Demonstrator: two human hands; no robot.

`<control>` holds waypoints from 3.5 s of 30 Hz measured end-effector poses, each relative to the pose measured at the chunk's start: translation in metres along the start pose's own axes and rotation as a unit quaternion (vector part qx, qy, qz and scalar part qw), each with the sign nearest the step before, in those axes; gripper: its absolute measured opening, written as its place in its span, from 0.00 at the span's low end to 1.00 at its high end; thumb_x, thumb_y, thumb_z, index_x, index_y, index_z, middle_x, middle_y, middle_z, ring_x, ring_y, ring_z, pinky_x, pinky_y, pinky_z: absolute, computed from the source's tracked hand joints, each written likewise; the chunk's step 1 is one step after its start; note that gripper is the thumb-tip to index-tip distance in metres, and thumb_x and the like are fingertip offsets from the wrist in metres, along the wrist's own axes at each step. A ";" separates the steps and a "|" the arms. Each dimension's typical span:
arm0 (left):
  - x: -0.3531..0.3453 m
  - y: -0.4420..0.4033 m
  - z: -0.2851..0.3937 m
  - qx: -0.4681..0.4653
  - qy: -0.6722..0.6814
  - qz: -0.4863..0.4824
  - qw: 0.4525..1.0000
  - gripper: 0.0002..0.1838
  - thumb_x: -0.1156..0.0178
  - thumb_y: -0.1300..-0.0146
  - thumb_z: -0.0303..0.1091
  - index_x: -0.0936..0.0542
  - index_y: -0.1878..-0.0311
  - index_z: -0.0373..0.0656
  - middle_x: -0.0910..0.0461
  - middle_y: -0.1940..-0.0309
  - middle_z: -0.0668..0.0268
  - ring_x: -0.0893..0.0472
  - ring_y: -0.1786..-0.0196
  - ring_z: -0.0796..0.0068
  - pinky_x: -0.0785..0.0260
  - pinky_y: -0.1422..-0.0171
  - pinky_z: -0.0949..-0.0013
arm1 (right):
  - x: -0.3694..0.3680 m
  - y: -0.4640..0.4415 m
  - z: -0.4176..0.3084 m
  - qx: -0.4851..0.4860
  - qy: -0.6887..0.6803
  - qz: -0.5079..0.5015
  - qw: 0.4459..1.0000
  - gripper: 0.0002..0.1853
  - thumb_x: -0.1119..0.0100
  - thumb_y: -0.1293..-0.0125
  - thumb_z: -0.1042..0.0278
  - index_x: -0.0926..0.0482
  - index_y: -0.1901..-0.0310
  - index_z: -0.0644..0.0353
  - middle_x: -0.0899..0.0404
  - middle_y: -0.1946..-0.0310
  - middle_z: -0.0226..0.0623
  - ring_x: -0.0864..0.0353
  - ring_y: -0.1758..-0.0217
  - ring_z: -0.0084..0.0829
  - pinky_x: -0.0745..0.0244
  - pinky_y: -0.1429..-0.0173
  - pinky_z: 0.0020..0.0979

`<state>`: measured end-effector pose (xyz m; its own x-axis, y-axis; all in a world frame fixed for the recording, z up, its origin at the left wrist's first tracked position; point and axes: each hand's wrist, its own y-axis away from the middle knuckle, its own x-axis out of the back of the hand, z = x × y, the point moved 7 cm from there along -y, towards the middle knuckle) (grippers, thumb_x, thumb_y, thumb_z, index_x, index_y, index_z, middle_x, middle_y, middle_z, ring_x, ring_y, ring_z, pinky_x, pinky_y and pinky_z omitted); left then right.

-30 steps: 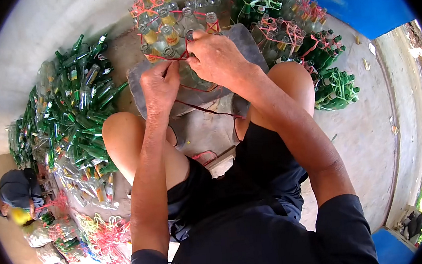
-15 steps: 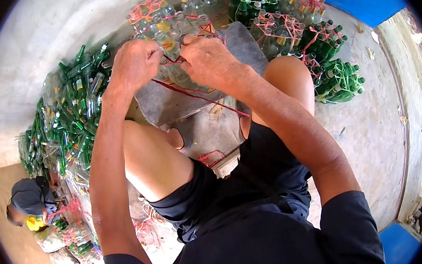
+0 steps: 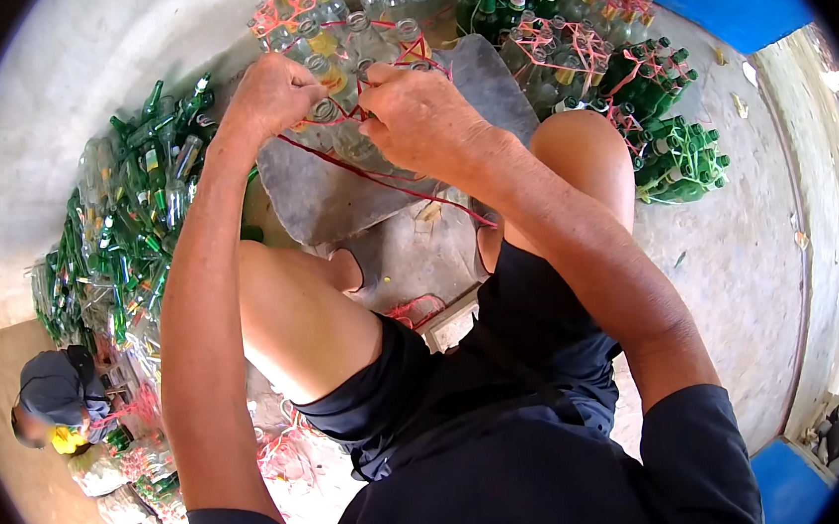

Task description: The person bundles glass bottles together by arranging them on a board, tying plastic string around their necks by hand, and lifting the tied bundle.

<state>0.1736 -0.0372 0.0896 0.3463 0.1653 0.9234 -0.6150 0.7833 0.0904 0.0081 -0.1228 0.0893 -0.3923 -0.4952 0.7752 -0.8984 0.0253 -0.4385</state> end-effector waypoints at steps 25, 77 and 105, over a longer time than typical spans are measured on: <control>-0.052 0.097 -0.034 0.125 0.409 0.369 0.825 0.11 0.31 0.38 0.28 0.10 0.56 0.31 0.12 0.73 0.64 0.21 0.72 0.81 0.28 0.65 0.69 | 0.002 0.001 0.001 0.040 -0.004 0.034 0.999 0.09 0.28 0.38 0.68 0.17 0.62 0.63 0.23 0.65 0.43 0.19 0.62 0.50 0.23 0.59 0.45; -0.120 0.071 -0.057 0.239 0.619 0.312 0.680 0.11 0.25 0.35 0.31 0.09 0.56 0.32 0.17 0.71 0.75 0.29 0.71 0.87 0.39 0.68 0.74 | -0.075 -0.102 0.012 -0.059 0.074 -0.479 0.873 0.31 0.51 0.45 0.91 0.19 0.42 0.52 0.15 0.55 0.50 0.14 0.67 0.43 0.22 0.64 0.44; -0.111 0.057 -0.048 0.122 0.642 0.316 0.688 0.06 0.33 0.31 0.27 0.12 0.64 0.35 0.25 0.76 0.79 0.35 0.75 0.90 0.46 0.73 0.76 | -0.028 -0.133 0.011 0.131 0.273 -0.300 0.905 0.08 0.41 0.36 0.68 0.22 0.71 0.63 0.21 0.76 0.48 0.18 0.66 0.54 0.26 0.59 0.54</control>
<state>0.1335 0.0179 -0.0256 0.1987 0.9423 -0.2695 -0.9764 0.2139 0.0280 0.1404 -0.1214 0.1208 0.0466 0.1529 0.9871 -0.9324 -0.3480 0.0979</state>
